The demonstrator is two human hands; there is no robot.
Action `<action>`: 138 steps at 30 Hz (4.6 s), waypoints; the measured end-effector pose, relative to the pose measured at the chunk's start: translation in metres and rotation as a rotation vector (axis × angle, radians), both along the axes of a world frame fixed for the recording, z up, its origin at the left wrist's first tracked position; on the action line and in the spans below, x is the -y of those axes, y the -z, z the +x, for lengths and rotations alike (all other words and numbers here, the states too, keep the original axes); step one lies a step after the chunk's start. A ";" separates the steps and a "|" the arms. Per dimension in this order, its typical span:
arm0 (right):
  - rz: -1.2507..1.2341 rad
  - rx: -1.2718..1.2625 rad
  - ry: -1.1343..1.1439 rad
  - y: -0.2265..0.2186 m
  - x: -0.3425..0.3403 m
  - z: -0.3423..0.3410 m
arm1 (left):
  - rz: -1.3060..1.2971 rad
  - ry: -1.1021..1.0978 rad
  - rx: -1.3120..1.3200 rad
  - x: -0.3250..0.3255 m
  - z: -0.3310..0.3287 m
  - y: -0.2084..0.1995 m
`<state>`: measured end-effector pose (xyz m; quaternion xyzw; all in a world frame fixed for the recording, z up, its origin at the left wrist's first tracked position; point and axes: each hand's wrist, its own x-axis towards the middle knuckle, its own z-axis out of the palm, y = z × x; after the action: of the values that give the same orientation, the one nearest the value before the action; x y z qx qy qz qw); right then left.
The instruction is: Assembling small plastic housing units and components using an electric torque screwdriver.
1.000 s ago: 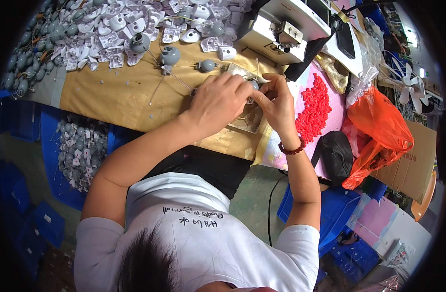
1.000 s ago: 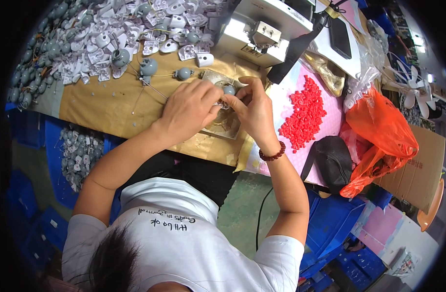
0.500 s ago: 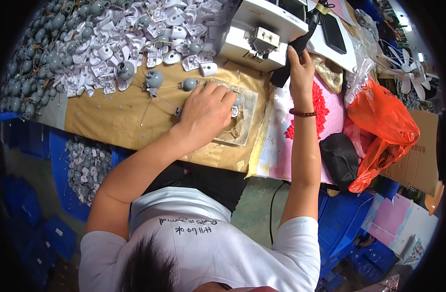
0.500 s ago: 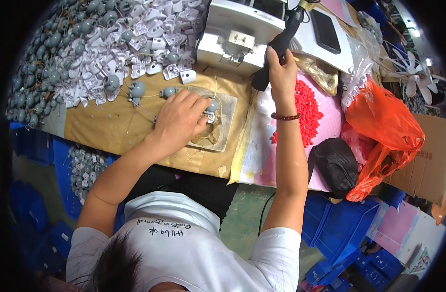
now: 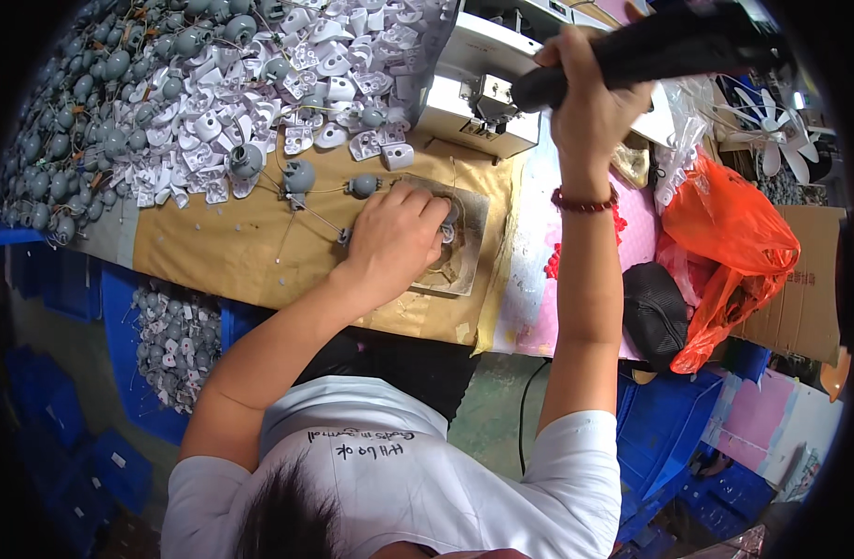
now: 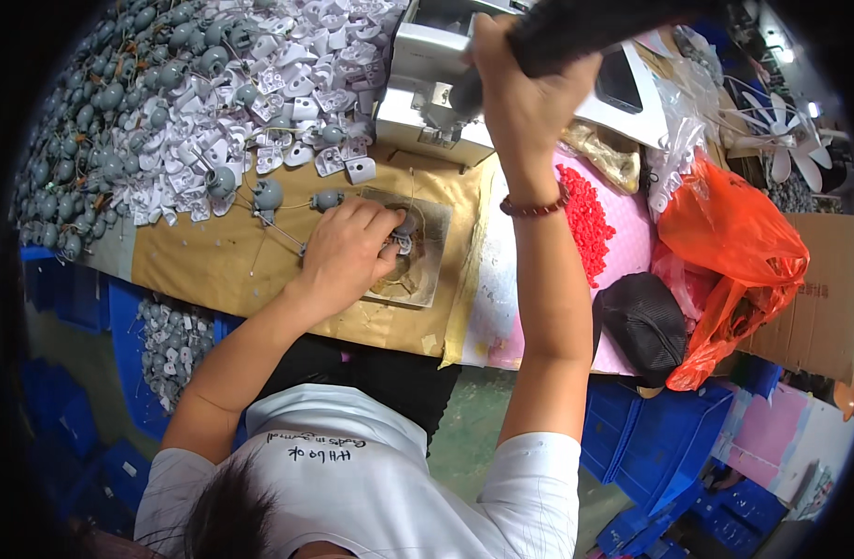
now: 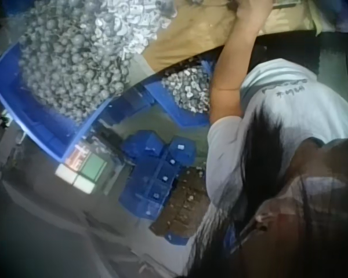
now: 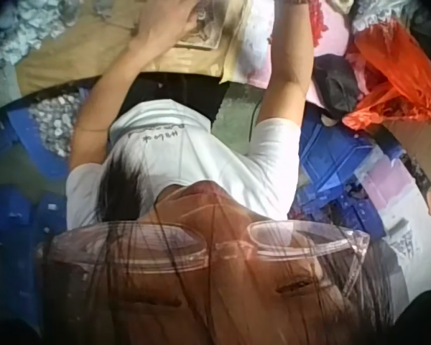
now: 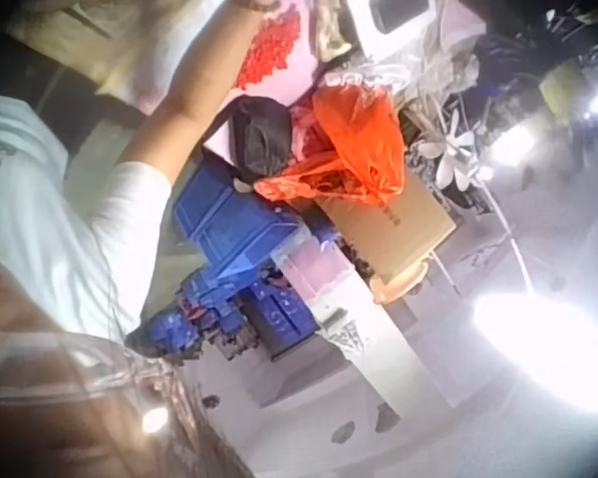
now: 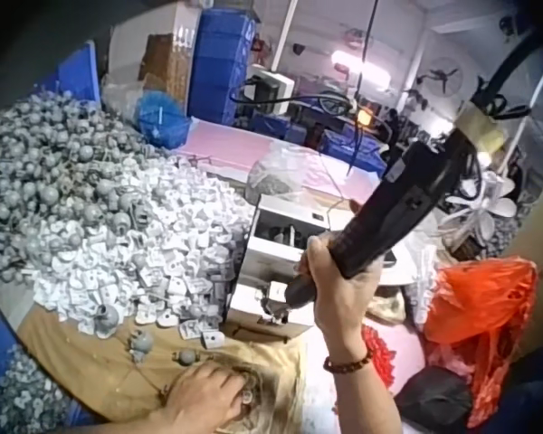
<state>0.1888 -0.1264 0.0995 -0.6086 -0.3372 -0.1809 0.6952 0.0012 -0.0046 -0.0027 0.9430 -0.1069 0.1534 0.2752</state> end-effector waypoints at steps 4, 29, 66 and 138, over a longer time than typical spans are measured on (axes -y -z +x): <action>-0.003 -0.418 0.019 0.021 -0.031 -0.018 | -0.012 0.005 -0.065 -0.001 -0.001 -0.003; -0.122 -0.253 -0.183 0.038 0.010 -0.115 | -0.064 -0.027 0.026 -0.001 -0.002 0.002; -0.460 -0.117 0.326 0.082 0.075 -0.081 | -0.230 0.011 0.034 0.002 -0.020 0.007; -0.784 0.313 -0.152 0.091 0.057 -0.119 | -0.068 -0.170 0.081 -0.063 -0.050 0.001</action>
<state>0.0697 -0.1831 0.0088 -0.7655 -0.5255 -0.0774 0.3631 -0.0485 0.0586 -0.0032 0.9319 -0.0321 0.2178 0.2883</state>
